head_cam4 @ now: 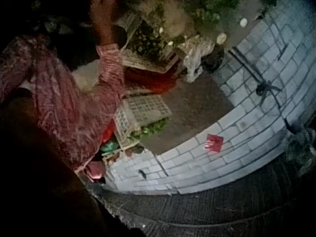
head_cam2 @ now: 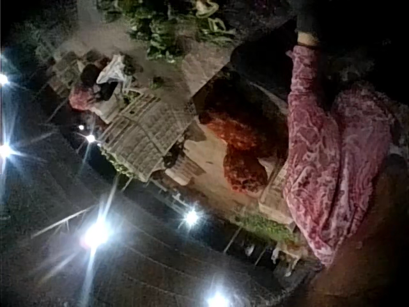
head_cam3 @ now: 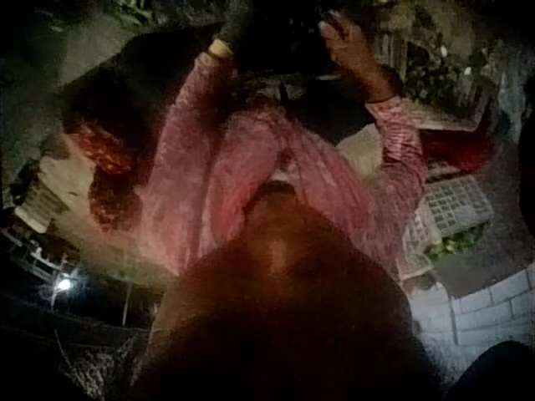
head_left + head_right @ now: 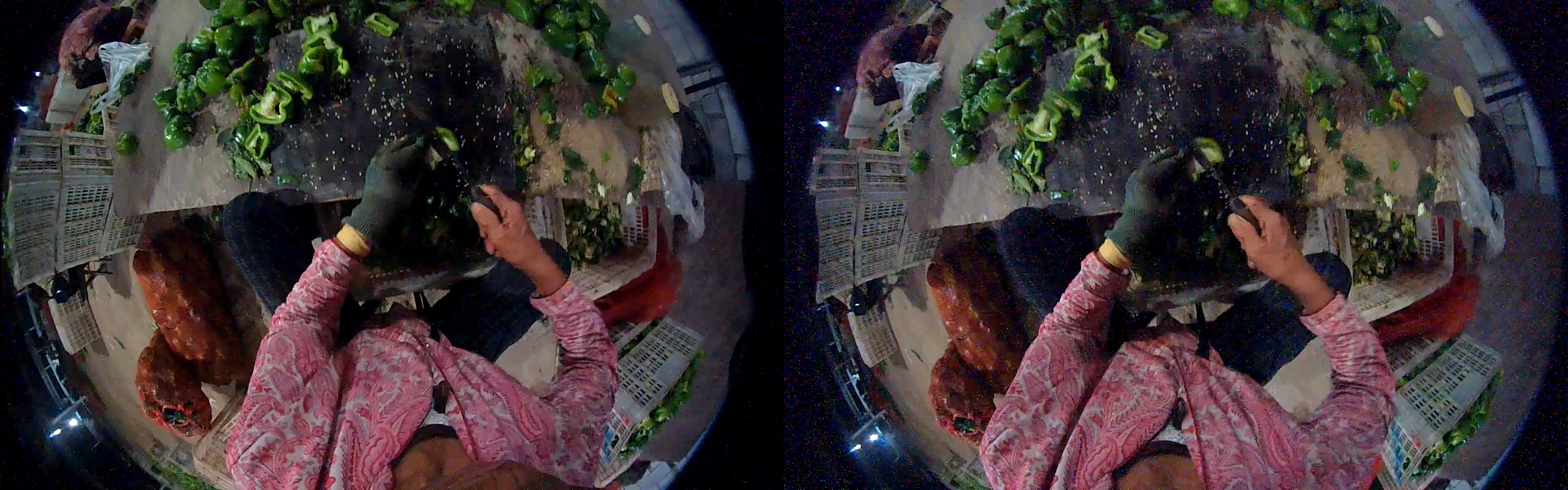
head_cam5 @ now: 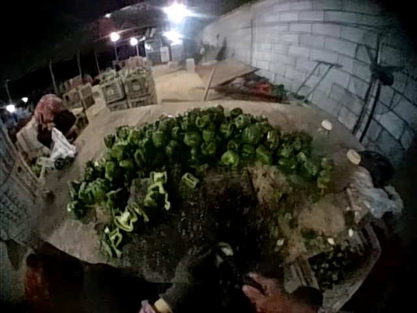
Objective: The person sits on the floor and cuts green bell peppers into rings using a knife on a wooden board. They remove the stems and seeds, then slice the peppers and place the pieces into a basket.
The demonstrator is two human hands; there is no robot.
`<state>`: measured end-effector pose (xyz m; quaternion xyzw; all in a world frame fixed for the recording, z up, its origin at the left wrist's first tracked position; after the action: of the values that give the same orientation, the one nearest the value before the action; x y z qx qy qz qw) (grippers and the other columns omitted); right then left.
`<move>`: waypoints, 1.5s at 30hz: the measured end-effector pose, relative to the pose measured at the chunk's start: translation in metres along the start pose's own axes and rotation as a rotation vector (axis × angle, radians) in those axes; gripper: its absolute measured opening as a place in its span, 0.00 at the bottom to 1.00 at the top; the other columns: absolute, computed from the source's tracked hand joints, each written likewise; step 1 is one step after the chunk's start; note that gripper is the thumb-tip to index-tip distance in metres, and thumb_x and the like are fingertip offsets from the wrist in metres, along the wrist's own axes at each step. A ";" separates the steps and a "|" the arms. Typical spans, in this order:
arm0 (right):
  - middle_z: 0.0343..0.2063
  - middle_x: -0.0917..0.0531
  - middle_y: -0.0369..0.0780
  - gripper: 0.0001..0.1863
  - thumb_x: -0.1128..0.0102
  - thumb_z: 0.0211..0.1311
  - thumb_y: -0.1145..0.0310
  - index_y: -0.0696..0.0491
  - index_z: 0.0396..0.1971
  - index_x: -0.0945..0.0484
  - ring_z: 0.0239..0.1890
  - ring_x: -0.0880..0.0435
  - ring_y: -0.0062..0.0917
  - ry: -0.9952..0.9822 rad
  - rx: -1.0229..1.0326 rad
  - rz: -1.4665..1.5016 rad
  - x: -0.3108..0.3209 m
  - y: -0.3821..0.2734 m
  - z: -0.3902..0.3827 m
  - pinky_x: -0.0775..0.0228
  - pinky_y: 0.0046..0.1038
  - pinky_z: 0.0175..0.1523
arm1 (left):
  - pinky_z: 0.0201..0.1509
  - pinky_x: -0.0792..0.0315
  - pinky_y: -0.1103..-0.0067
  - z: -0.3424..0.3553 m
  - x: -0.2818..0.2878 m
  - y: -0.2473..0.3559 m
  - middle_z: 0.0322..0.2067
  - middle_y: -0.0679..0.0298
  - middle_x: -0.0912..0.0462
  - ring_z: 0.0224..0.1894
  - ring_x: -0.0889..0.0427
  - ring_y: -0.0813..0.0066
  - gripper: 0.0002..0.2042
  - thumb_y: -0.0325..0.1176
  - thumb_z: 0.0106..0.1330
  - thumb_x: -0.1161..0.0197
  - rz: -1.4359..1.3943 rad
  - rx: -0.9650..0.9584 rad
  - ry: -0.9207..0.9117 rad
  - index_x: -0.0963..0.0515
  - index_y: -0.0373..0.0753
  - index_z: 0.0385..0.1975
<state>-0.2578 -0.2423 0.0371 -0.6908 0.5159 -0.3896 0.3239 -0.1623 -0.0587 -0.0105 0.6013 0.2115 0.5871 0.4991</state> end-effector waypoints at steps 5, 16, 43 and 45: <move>0.22 0.25 0.35 0.23 0.42 0.65 0.62 0.56 0.56 0.29 0.16 0.30 0.14 0.070 0.145 0.206 0.003 0.020 0.006 0.34 0.22 0.22 | 0.57 0.29 0.64 -0.006 0.020 0.014 0.55 0.49 0.27 0.53 0.25 0.51 0.21 0.32 0.55 0.34 -0.174 -0.043 0.169 0.24 0.37 0.50; 0.41 0.21 0.49 0.24 0.42 0.62 0.63 0.47 0.58 0.32 0.41 0.20 0.49 0.676 0.530 -0.746 0.050 0.008 0.045 0.26 0.44 0.41 | 0.56 0.28 0.63 0.015 -0.005 0.052 0.55 0.49 0.27 0.54 0.25 0.48 0.24 0.36 0.55 0.32 0.364 -0.154 -0.180 0.26 0.42 0.53; 0.39 0.19 0.32 0.18 0.40 0.64 0.61 0.54 0.50 0.23 0.32 0.20 0.15 0.041 0.064 0.801 -0.055 0.040 -0.024 0.25 0.19 0.35 | 0.59 0.33 0.77 -0.051 -0.011 0.096 0.55 0.64 0.26 0.53 0.29 0.79 0.31 0.26 0.62 0.36 -0.588 0.123 -0.489 0.39 0.36 0.66; 0.39 0.19 0.32 0.19 0.39 0.63 0.60 0.54 0.50 0.23 0.30 0.21 0.14 0.138 0.255 0.714 -0.057 0.049 -0.013 0.26 0.18 0.32 | 0.59 0.33 0.77 -0.056 -0.010 0.100 0.55 0.64 0.27 0.53 0.29 0.79 0.32 0.26 0.62 0.36 -0.420 0.051 -0.447 0.40 0.36 0.66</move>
<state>-0.3015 -0.2002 -0.0101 -0.3938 0.6919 -0.3590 0.4872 -0.2491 -0.0891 0.0589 0.6708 0.2309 0.3188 0.6286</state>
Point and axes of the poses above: each hand's wrist, its own z-axis towards the middle knuckle, its own x-axis out of the back of the hand, y = z × x, the point moved 7 cm from there along z, towards the middle knuckle
